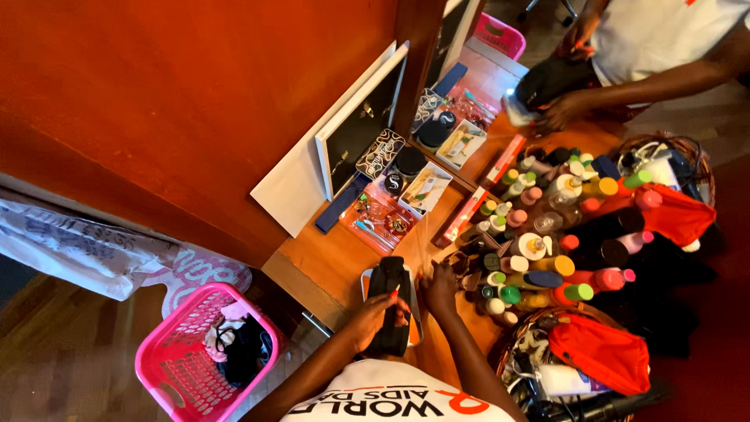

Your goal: The person organizes a vanity by picking up bottles and putting them into a basket, then folds a piece of paper, places it into a bag, and packs a notebook and money into a separate bag.

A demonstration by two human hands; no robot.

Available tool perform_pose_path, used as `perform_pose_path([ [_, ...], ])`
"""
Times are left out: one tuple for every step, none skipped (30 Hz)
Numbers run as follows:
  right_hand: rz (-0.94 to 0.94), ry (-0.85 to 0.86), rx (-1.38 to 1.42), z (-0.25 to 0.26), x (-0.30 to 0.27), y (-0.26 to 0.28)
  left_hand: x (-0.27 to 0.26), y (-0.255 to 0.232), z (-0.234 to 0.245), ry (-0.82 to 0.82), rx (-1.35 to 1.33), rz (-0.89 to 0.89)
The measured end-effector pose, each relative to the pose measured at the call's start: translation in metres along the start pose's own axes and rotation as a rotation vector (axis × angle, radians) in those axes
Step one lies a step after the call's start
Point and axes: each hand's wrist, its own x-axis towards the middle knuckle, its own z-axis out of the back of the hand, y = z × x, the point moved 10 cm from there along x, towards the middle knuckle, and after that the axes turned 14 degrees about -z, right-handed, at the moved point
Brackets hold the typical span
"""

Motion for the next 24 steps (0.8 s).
perform_pose_path([
  [-0.004, -0.001, 0.001, -0.004, -0.003, -0.006, -0.002, -0.004, -0.003, 0.002, 0.002, 0.004],
  [0.016, -0.002, -0.025, -0.007, -0.006, -0.008, -0.004, -0.014, -0.006, -0.008, -0.025, -0.049],
  [0.044, -0.002, -0.053, -0.010, -0.006, -0.006, -0.004, -0.026, -0.009, -0.020, -0.053, -0.108],
  [0.046, -0.003, -0.053, -0.011, -0.005, -0.006, -0.005, -0.033, -0.013, -0.020, -0.052, -0.111],
  [0.064, 0.004, -0.089, -0.015, -0.001, -0.002, -0.007, -0.042, -0.015, -0.037, -0.076, -0.143],
  [0.082, 0.012, -0.125, -0.020, 0.002, 0.003, -0.008, -0.050, -0.015, -0.055, -0.100, -0.175],
  [0.090, 0.015, -0.126, -0.022, 0.006, 0.008, -0.009, -0.053, -0.016, -0.060, -0.102, -0.183],
  [0.063, 0.076, -0.183, -0.032, 0.011, 0.009, -0.008, -0.054, -0.019, -0.052, -0.135, -0.196],
  [0.037, 0.135, -0.239, -0.041, 0.016, 0.009, -0.006, -0.055, -0.020, -0.043, -0.167, -0.211],
  [0.046, 0.136, -0.239, -0.043, 0.019, 0.014, -0.006, -0.055, -0.019, -0.046, -0.167, -0.219],
  [-0.009, 0.170, -0.274, -0.049, 0.020, 0.010, -0.006, -0.050, -0.019, -0.046, -0.177, -0.206],
  [-0.065, 0.203, -0.310, -0.053, 0.020, 0.005, -0.006, -0.045, -0.018, -0.045, -0.186, -0.192],
  [-0.058, 0.203, -0.311, -0.051, 0.021, 0.006, -0.007, -0.043, -0.017, -0.047, -0.187, -0.199],
  [-0.009, 0.066, -0.213, -0.032, 0.025, 0.013, -0.008, -0.042, -0.016, -0.058, -0.176, -0.207],
  [0.034, -0.072, -0.111, -0.014, 0.025, 0.021, -0.008, -0.044, -0.014, -0.067, -0.160, -0.211],
  [0.036, -0.073, -0.108, -0.011, 0.023, 0.025, -0.009, -0.046, -0.014, -0.067, -0.157, -0.213],
  [0.044, -0.102, 0.046, 0.005, 0.015, 0.026, -0.012, -0.043, -0.015, -0.075, -0.144, -0.173],
  [0.052, -0.131, 0.201, 0.022, 0.006, 0.028, -0.014, -0.040, -0.015, -0.083, -0.130, -0.132],
  [0.047, -0.132, 0.201, 0.034, -0.005, 0.033, -0.015, -0.040, -0.018, -0.082, -0.129, -0.128],
  [0.036, -0.016, 0.336, 0.038, -0.016, 0.041, -0.015, -0.042, -0.020, -0.074, -0.066, -0.160],
  [0.023, 0.098, 0.469, 0.044, -0.029, 0.051, -0.014, -0.044, -0.023, -0.062, -0.004, -0.191],
  [0.019, 0.092, 0.468, 0.057, -0.046, 0.062, -0.015, -0.043, -0.024, -0.057, -0.004, -0.185],
  [-0.017, 0.184, 0.421, 0.058, -0.065, 0.070, -0.017, -0.039, -0.023, -0.082, 0.005, -0.154],
  [-0.052, 0.276, 0.374, 0.060, -0.080, 0.077, -0.017, -0.036, -0.021, -0.107, 0.013, -0.123],
])
